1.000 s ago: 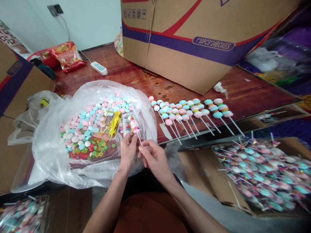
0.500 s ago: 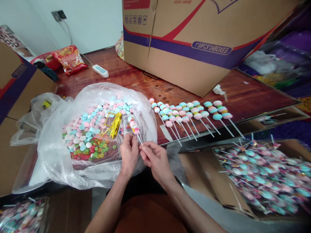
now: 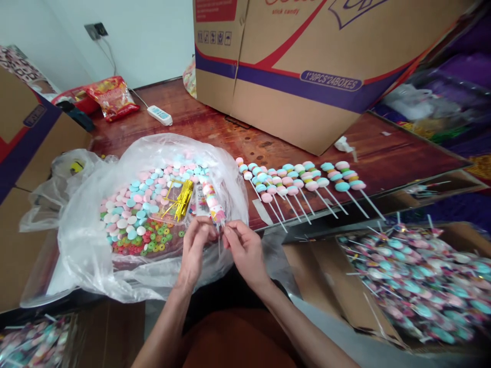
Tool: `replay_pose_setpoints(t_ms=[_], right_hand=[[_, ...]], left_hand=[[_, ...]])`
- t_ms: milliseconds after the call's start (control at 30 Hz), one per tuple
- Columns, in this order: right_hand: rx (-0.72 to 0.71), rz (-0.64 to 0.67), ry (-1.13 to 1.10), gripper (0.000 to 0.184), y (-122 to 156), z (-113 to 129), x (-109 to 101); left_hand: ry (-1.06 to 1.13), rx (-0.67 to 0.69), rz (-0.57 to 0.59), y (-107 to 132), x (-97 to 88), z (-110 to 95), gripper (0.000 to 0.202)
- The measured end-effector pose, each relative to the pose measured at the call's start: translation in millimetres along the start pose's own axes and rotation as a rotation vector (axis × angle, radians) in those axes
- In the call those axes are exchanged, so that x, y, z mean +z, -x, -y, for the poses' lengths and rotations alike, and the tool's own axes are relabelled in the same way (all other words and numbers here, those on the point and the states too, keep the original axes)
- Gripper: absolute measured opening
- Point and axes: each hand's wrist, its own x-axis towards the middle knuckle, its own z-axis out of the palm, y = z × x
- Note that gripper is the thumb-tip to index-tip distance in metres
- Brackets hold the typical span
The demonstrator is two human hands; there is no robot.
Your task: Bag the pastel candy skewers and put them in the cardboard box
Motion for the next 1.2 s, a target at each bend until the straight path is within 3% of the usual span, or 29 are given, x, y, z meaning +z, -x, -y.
replay_pose_setpoints(t_ms=[133,300,500,767,867,967,1033,1133,1200], right_hand=[[-0.050,0.024,0.096,0.021,6.3,-3.4,6.3],[-0.123,0.028,0.219,0.019,10.3,-11.2,10.0],[-0.186,0.021,0.288,0.018,10.3,-16.7,15.3],[0.099,0.186,0.020,0.026,-5.9,-4.1,23.8],[0.266,0.223,-0.182,0.043,-15.8,1.7,35.0],[0.345,0.291,-0.248,0.048,-19.2,7.7,47.3],[0.290,0.435,-0.119,0.046,-21.5,14.1,53.9],[0.017,0.651,0.354,0.033,-35.0,25.5,64.2],[-0.181,0.653,0.743,0.024,-52.3,30.2,74.6]], left_hand=[[0.223,-0.134,-0.107,-11.5,12.5,-5.4,0.045],[0.313,-0.205,-0.061,-14.3,21.7,-13.9,0.036],[0.304,-0.203,-0.064,-6.7,18.7,-5.0,0.031],[0.318,-0.107,-0.110,-3.8,4.6,2.2,0.029],[0.254,-0.091,-0.070,1.2,-4.0,-4.4,0.032],[0.347,-0.078,-0.051,8.1,-19.2,-19.1,0.032],[0.437,-0.070,-0.066,12.1,-32.4,-27.8,0.026],[0.513,0.014,-0.179,14.3,-52.7,-32.1,0.016],[0.529,0.118,-0.319,13.4,-64.7,-30.5,0.021]])
